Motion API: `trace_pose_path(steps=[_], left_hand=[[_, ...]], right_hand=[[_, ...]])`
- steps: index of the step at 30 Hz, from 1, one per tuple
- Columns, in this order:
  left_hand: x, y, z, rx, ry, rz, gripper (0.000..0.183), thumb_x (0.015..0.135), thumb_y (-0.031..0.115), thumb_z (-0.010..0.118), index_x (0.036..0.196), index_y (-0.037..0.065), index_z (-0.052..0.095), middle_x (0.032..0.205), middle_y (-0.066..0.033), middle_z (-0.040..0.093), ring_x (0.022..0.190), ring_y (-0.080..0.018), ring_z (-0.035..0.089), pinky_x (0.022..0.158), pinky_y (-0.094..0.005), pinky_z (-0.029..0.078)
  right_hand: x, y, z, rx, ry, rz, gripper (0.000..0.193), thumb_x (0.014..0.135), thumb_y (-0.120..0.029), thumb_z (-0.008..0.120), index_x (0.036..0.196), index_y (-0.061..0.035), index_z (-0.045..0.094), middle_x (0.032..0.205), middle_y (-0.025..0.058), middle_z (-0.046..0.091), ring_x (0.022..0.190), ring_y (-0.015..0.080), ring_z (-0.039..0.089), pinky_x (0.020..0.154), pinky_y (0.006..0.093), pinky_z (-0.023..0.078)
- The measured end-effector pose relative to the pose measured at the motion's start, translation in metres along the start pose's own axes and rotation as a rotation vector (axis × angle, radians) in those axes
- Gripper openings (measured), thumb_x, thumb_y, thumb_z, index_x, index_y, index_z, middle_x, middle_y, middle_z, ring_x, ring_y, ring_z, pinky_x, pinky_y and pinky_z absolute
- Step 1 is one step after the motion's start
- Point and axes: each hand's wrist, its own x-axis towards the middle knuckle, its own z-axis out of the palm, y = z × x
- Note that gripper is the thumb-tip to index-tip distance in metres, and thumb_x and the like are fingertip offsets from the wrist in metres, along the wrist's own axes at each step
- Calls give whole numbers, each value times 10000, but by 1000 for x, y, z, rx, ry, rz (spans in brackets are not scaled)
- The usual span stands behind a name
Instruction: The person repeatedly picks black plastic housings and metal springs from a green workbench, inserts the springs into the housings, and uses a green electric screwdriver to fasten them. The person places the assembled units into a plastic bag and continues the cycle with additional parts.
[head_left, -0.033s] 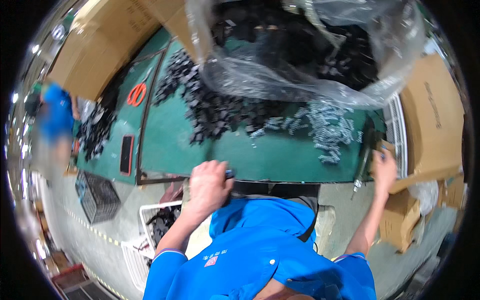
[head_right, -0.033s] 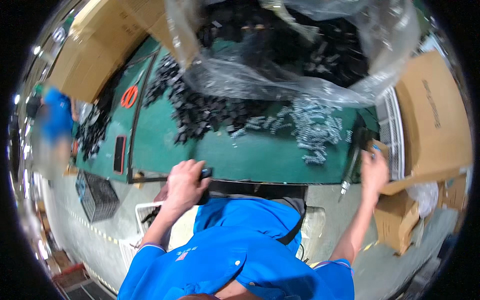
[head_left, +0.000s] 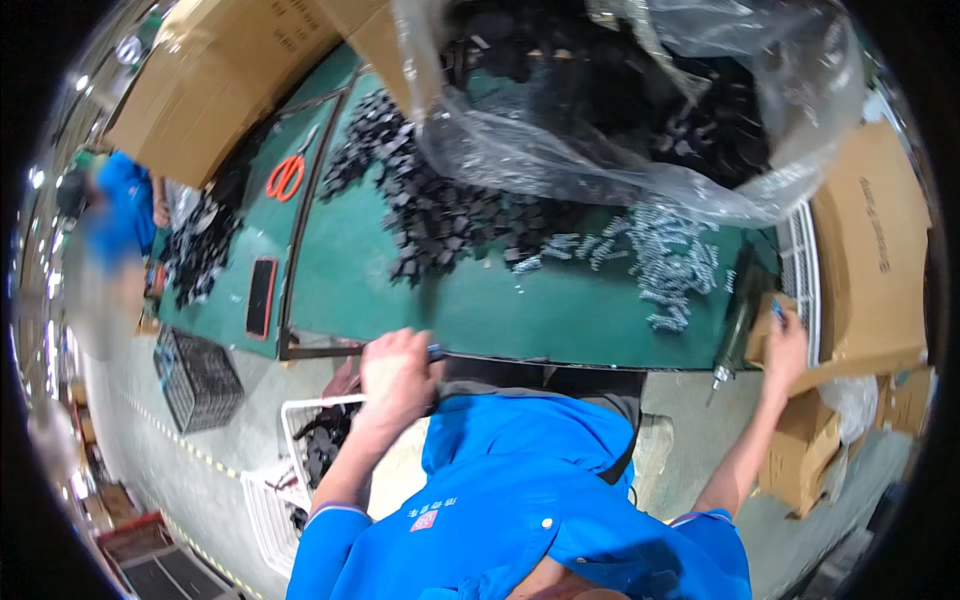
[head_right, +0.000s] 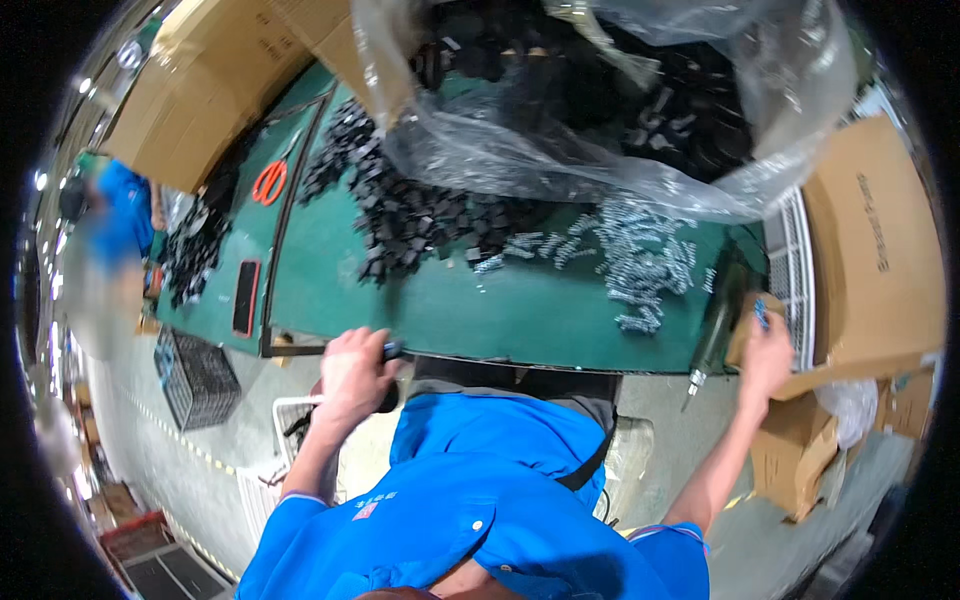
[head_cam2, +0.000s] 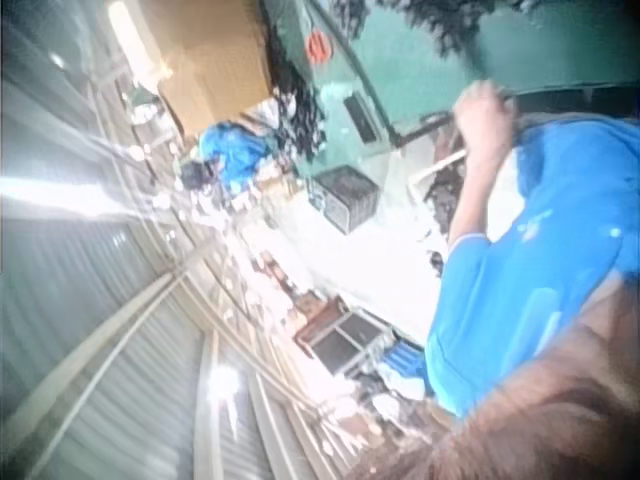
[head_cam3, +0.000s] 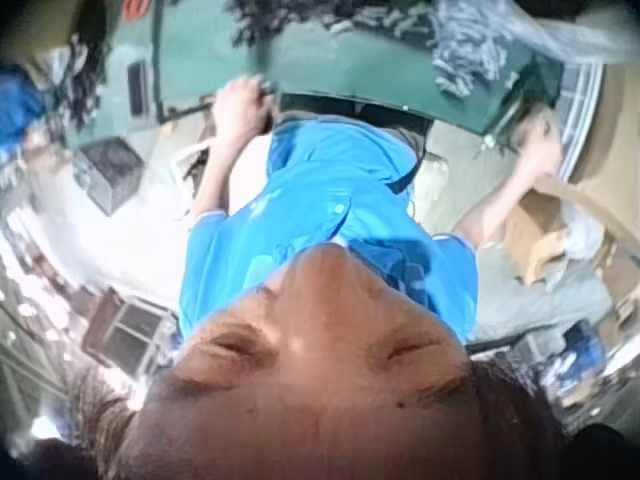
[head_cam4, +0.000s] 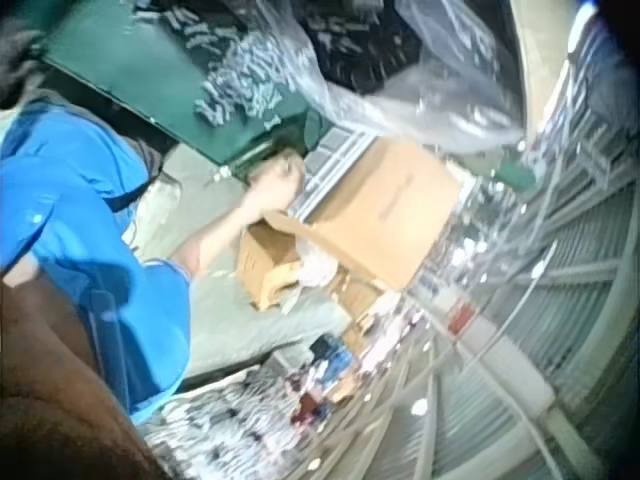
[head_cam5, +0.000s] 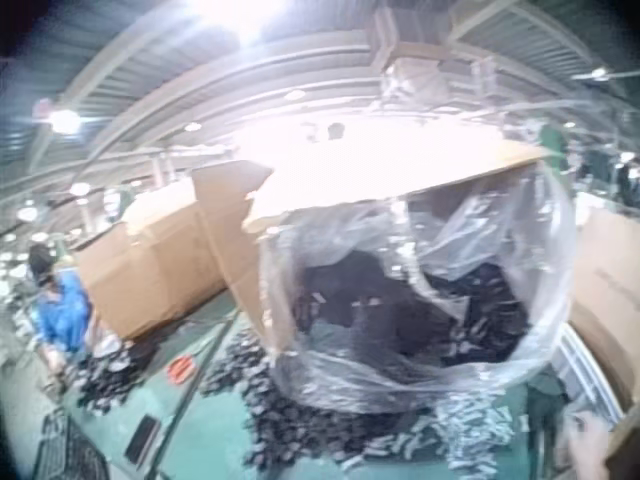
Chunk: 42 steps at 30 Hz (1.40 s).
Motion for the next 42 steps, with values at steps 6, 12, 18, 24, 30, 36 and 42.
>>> trace_pose_path(steps=[6,12,18,24,30,36,42], left_hand=[[-112,-157,73,221,-360,-727,399,794,229,693,1181,133,669,1081,-151,708,968,-330,694,816,-490,528],[-60,-115,34,207,-379,-615,429,780,409,766,1027,63,707,991,-148,708,947,-331,682,795,-443,536],[122,25,-32,-219,215,169,330,888,301,675,1110,57,672,933,-136,668,871,-324,647,766,-419,516],[362,118,24,-410,293,315,321,866,285,665,1058,28,685,991,-206,672,975,-394,645,846,-461,518],[469,184,86,118,115,174,658,891,286,636,1479,116,394,1432,-218,471,1334,-400,440,1044,-451,444],[447,162,75,343,257,363,448,876,139,572,1279,-47,510,1060,-200,673,893,-353,708,742,-439,591],[325,121,-16,-1300,49,206,214,896,-2,583,1103,-53,605,993,-127,699,805,-196,685,665,-310,559]], right_hand=[[33,47,20,-326,-228,-21,230,822,-166,583,988,-52,694,979,211,696,949,413,658,805,512,511],[23,28,13,-236,-118,25,95,815,-97,625,843,-18,669,882,236,681,865,426,651,745,505,502],[11,37,26,-129,-30,88,127,877,-133,611,871,-10,639,859,220,679,852,416,651,744,513,487],[10,28,29,-129,-3,63,133,915,-136,579,903,-6,603,887,223,681,842,412,651,741,505,489],[1,33,39,32,206,111,131,935,-146,595,955,-18,570,845,198,657,766,393,636,699,480,482],[-25,31,29,912,419,270,100,988,-102,593,964,-7,609,716,-22,548,576,36,454,513,203,375],[-111,40,21,1335,174,560,82,969,-107,621,958,-28,639,749,47,626,614,124,583,515,233,470]])
